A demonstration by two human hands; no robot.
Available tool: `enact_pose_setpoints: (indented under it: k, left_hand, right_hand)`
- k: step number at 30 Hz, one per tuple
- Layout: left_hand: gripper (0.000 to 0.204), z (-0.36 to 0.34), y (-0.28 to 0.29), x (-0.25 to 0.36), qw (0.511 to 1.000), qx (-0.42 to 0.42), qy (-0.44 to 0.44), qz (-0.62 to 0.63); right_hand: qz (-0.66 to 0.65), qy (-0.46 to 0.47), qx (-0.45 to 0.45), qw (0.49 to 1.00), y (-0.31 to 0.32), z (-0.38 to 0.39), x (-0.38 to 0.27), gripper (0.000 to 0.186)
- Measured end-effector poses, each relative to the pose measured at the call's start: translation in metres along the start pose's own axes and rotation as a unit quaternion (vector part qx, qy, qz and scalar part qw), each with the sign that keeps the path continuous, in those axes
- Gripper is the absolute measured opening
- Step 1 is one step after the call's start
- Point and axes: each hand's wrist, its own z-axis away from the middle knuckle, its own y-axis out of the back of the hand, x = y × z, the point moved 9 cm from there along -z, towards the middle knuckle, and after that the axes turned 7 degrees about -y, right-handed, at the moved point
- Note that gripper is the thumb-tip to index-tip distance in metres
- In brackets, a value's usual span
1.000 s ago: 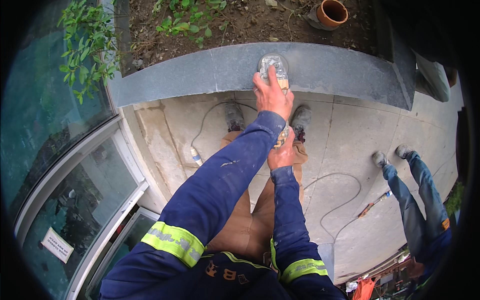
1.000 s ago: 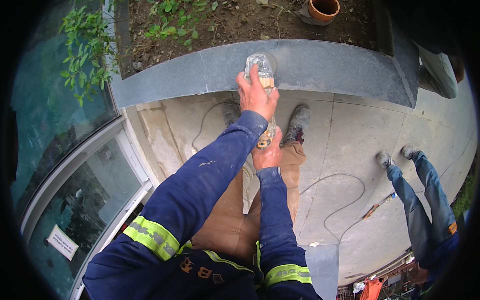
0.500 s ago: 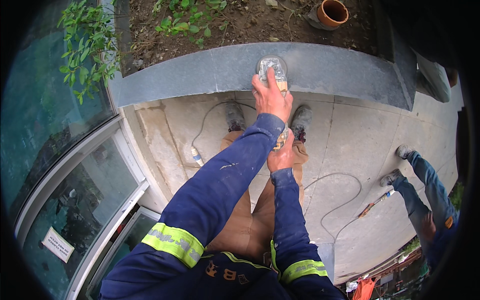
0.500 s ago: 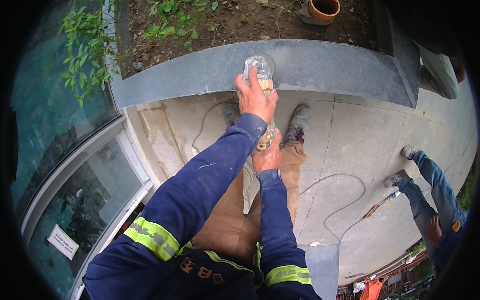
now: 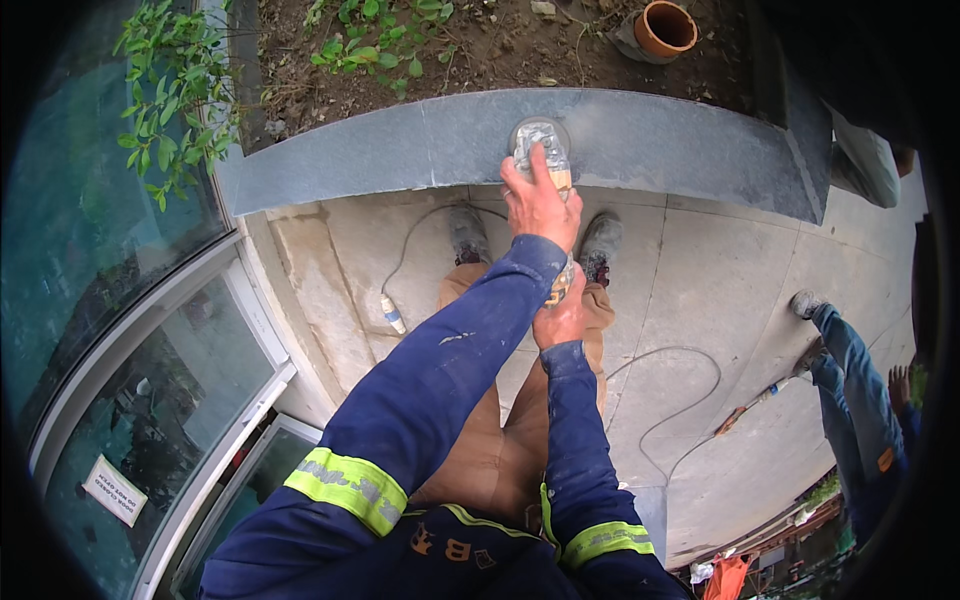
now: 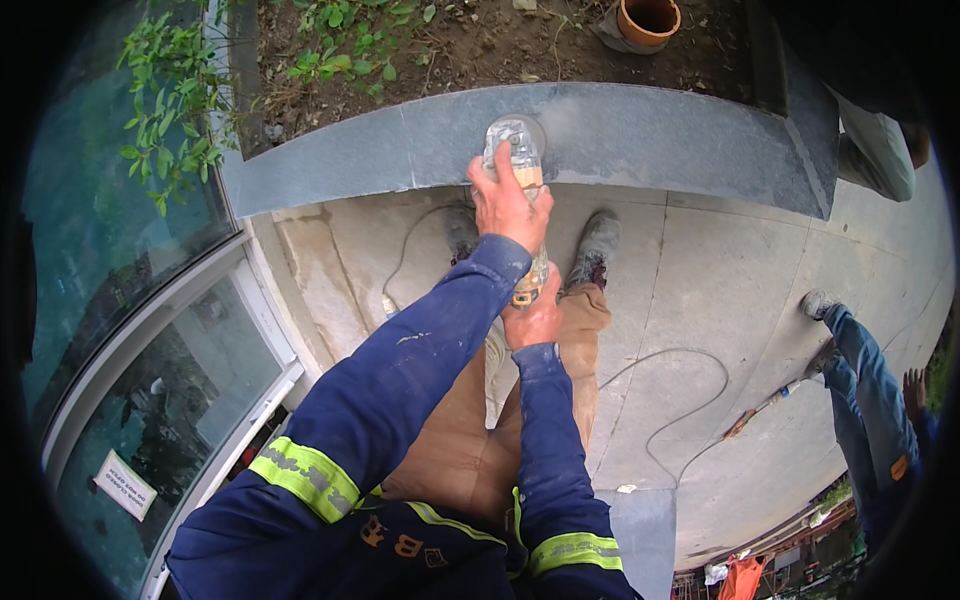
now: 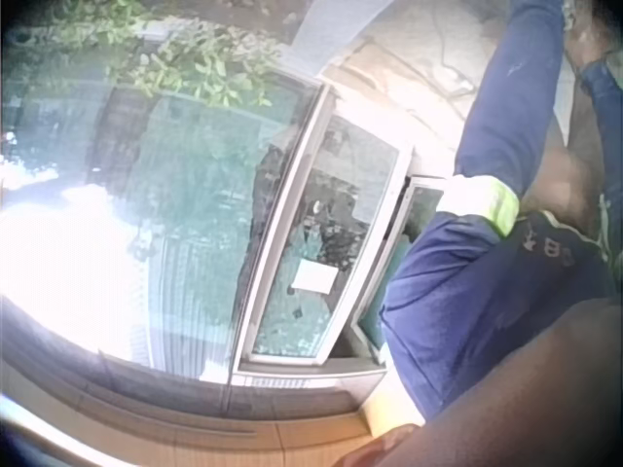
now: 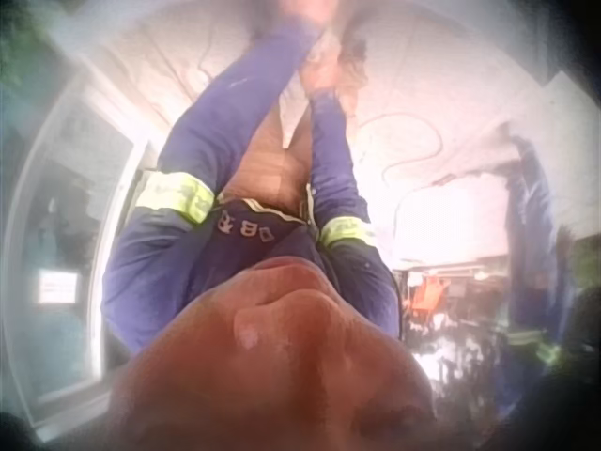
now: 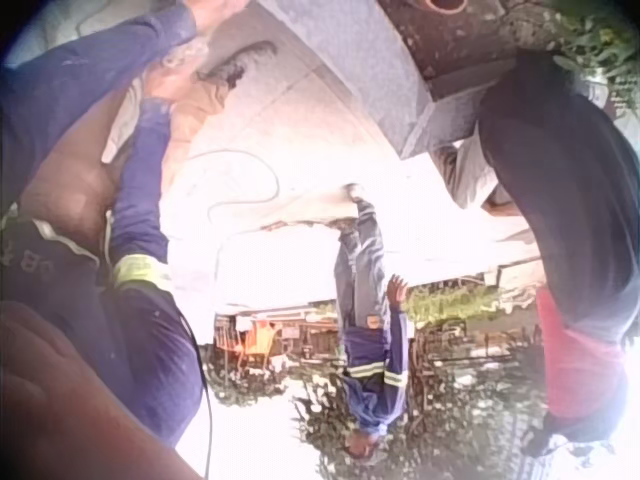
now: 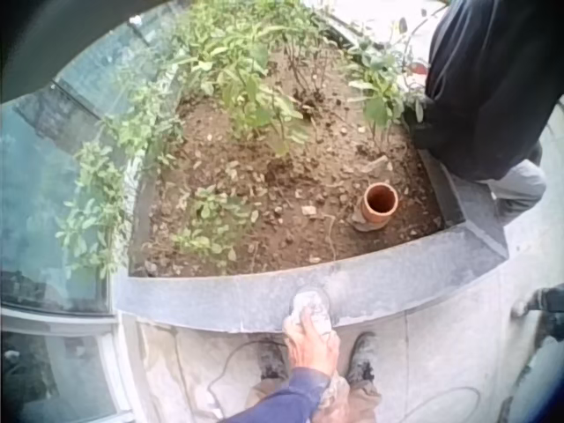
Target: The person uses an angle grinder to smooth the surface of a curved stone slab. They move the grinder along the slab's length, generating dust, while another person stands nearby.
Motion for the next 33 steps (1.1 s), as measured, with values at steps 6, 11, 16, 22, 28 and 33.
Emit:
enact_pose_setpoints:
  k: [6,11,16,22,28,33]
  left_hand:
    - [0.083,0.008,-0.002,-0.004,1.0,-0.004,0.005,0.005]
    - [0.083,-0.009,0.001,0.005,1.0,0.007,-0.013,0.006]
    - [0.084,-0.011,0.007,-0.01,1.0,0.024,-0.001,0.007]
    - [0.085,0.004,0.003,-0.01,1.0,0.005,0.007,0.019]
    - [0.085,-0.017,0.003,-0.001,1.0,0.011,-0.011,0.021]
    - [0.084,-0.02,0.011,-0.01,1.0,0.015,0.001,0.006]
  right_hand:
    - [-0.018,0.024,0.003,1.0,0.003,0.006,0.002,0.085]
    - [-0.019,0.043,0.021,0.999,0.002,-0.007,-0.007,0.085]
    - [0.002,-0.027,-0.03,0.999,-0.004,-0.007,-0.016,0.084]
    - [-0.02,-0.011,-0.013,1.0,-0.002,0.005,0.0,0.085]
    - [-0.015,0.01,0.008,1.0,0.0,-0.012,-0.017,0.081]
    - [-0.014,-0.011,-0.019,1.0,-0.008,-0.008,-0.025,0.079]
